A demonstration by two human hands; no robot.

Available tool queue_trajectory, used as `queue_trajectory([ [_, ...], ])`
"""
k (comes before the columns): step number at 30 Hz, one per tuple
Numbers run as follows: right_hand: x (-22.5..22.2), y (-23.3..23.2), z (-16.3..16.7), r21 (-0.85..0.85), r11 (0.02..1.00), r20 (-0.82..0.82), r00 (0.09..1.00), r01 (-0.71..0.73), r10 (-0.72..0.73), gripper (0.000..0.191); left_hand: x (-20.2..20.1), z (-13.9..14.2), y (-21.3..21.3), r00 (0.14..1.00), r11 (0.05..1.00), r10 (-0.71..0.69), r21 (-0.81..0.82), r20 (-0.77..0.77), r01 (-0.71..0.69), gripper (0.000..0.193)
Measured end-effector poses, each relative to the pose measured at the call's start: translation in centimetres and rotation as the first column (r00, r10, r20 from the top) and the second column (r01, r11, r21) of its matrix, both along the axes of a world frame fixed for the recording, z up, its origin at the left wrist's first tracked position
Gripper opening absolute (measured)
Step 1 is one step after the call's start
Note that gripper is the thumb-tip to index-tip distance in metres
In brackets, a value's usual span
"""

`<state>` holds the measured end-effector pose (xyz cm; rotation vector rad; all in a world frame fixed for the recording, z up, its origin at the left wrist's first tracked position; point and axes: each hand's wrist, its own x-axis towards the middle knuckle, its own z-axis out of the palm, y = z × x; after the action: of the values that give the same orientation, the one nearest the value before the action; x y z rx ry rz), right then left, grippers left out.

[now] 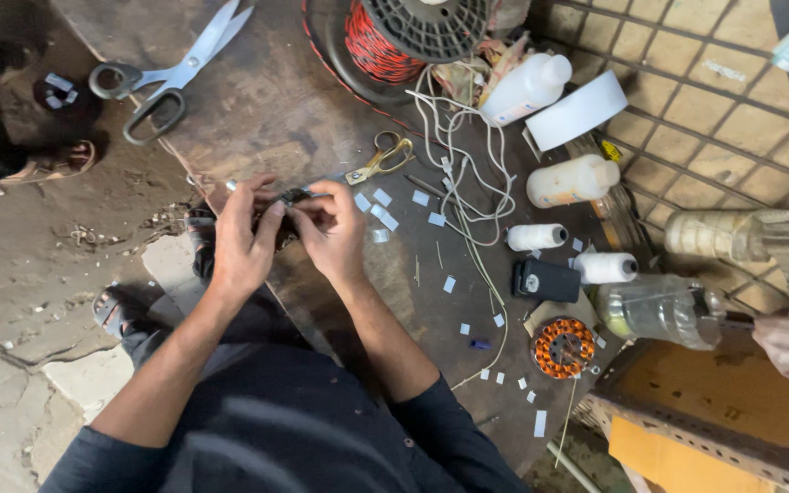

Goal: The person places a white plastic bag on a cluttered workbench, then repeatedly picks up small white rectangular pieces and inserts them into a dark circular object. The person also briefly handles a pair of scissors. The task appears to be a manual assembly or preparation of small electrical components.

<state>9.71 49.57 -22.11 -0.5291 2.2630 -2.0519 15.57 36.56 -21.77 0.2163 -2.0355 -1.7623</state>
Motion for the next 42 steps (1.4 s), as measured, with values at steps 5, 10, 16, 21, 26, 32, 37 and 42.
queue_trajectory([
  [5,-1.8,3.9,0.4,0.161,0.987,0.008,1.0,0.001,-0.002,0.021,0.4,0.2,0.7,0.998,0.96,0.029,-0.275,-0.058,-0.044,0.051],
  [10,-4.1,11.8,2.6,0.458,0.835,-0.26,0.944,0.305,-0.203,0.012,0.1,-0.6,1.7,0.991,0.947,0.123,-0.293,-0.057,-0.134,0.061],
  [16,-4.7,17.4,2.6,0.696,0.515,-0.539,0.838,0.5,-0.086,0.025,0.1,-1.4,1.8,0.982,0.914,0.152,-0.362,-0.111,-0.182,0.061],
  [21,-5.3,18.3,1.0,0.725,0.505,-0.497,0.863,0.468,-0.086,0.025,0.1,-1.3,1.6,0.992,0.957,0.118,-0.259,-0.05,-0.127,0.063],
  [26,-5.6,18.5,1.1,0.735,0.468,-0.517,0.852,0.49,-0.082,0.033,0.2,-1.2,1.4,0.994,0.975,0.086,-0.2,-0.073,-0.099,0.065],
  [32,-5.7,18.2,2.0,0.777,0.459,-0.435,0.894,0.431,-0.104,0.031,0.3,-1.3,1.7,0.995,0.977,0.101,-0.19,0.017,-0.096,0.059],
  [37,-5.1,16.8,1.2,0.672,0.722,-0.107,0.986,0.168,-0.13,0.023,0.4,-1.4,1.5,0.993,0.949,0.109,-0.292,-0.046,-0.118,0.057],
  [42,-4.8,15.2,0.4,0.646,0.751,-0.138,0.989,0.135,-0.059,0.02,0.5,-1.3,1.4,0.992,0.947,0.1,-0.298,-0.074,-0.117,0.056],
])
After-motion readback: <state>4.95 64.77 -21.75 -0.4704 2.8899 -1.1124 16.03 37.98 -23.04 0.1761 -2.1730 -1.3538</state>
